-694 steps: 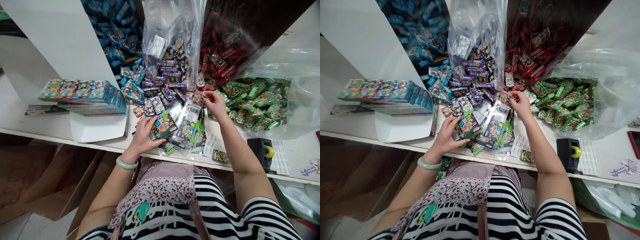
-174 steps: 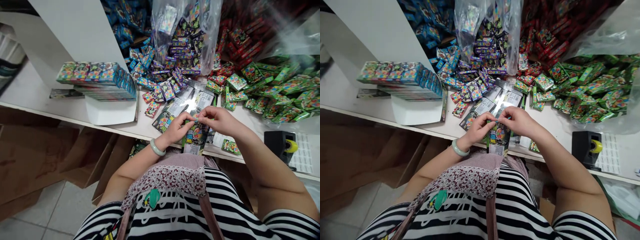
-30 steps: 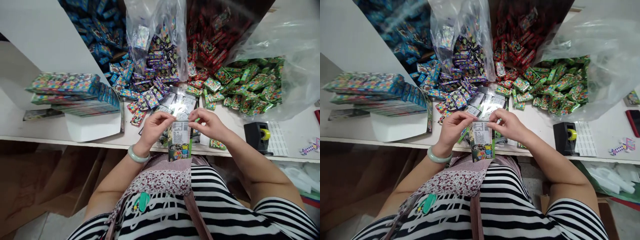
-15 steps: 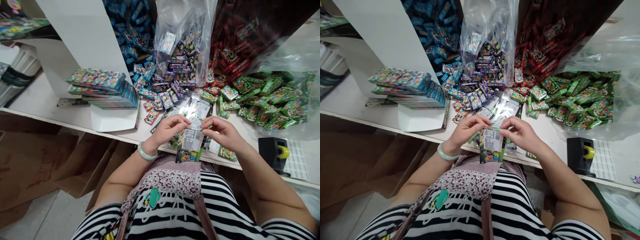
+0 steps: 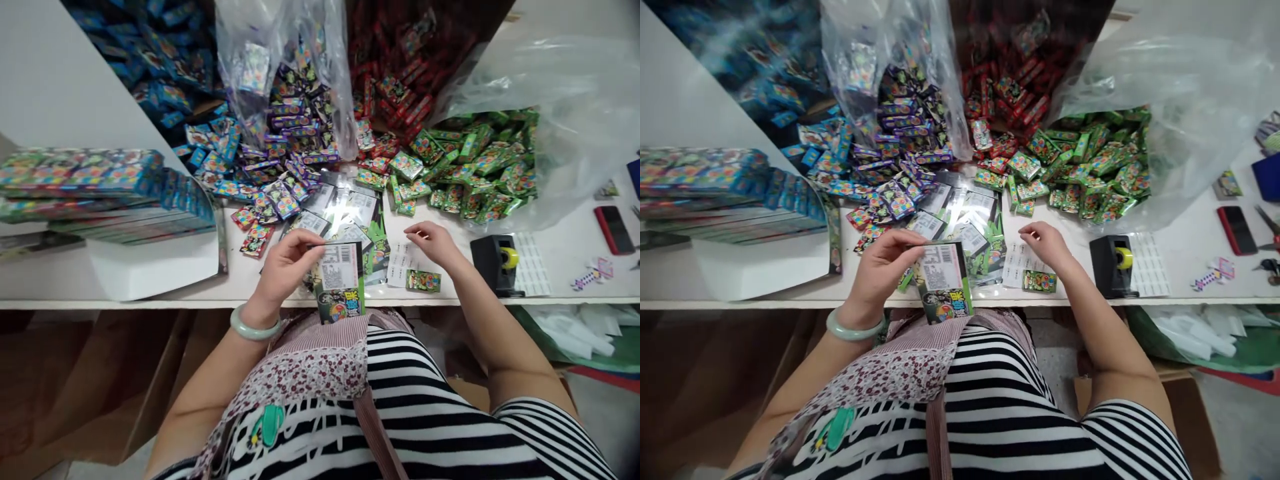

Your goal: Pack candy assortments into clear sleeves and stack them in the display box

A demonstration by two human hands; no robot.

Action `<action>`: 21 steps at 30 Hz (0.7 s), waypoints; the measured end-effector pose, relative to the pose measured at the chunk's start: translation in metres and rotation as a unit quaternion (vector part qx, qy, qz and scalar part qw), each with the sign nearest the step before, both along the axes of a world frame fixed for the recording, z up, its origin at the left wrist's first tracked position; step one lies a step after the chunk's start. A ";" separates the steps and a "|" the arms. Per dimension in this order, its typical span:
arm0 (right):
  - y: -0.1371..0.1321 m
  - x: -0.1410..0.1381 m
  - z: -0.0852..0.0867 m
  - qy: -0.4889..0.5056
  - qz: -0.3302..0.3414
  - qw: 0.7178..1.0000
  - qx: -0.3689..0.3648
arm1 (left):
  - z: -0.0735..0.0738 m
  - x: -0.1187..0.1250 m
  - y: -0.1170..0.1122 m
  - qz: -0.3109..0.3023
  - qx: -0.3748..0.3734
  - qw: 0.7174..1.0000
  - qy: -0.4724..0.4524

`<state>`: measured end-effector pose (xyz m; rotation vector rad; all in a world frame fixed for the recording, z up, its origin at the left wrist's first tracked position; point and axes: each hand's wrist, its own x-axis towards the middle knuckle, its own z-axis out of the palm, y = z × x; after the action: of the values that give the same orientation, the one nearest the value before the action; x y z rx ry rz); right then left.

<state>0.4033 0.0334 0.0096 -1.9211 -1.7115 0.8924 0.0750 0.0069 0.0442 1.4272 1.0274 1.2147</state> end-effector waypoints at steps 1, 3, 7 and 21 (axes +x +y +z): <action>-0.001 0.005 -0.006 -0.047 0.006 0.999 -0.026 | -0.001 0.000 0.000 0.004 0.001 1.000 0.003; -0.006 0.008 -0.016 -0.086 0.014 0.994 -0.058 | -0.002 0.003 0.001 0.003 0.003 1.000 0.011; -0.012 0.006 -0.027 -0.042 0.002 0.996 -0.083 | -0.001 0.006 0.000 -0.002 -0.004 1.000 0.025; -0.003 -0.068 0.102 0.230 0.272 0.934 0.005 | -0.002 0.018 0.001 -0.040 0.031 0.998 0.023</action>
<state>0.3354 0.0308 0.1119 -1.0951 -1.9468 1.3915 0.0931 0.0080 0.0420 1.5363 0.9605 1.1703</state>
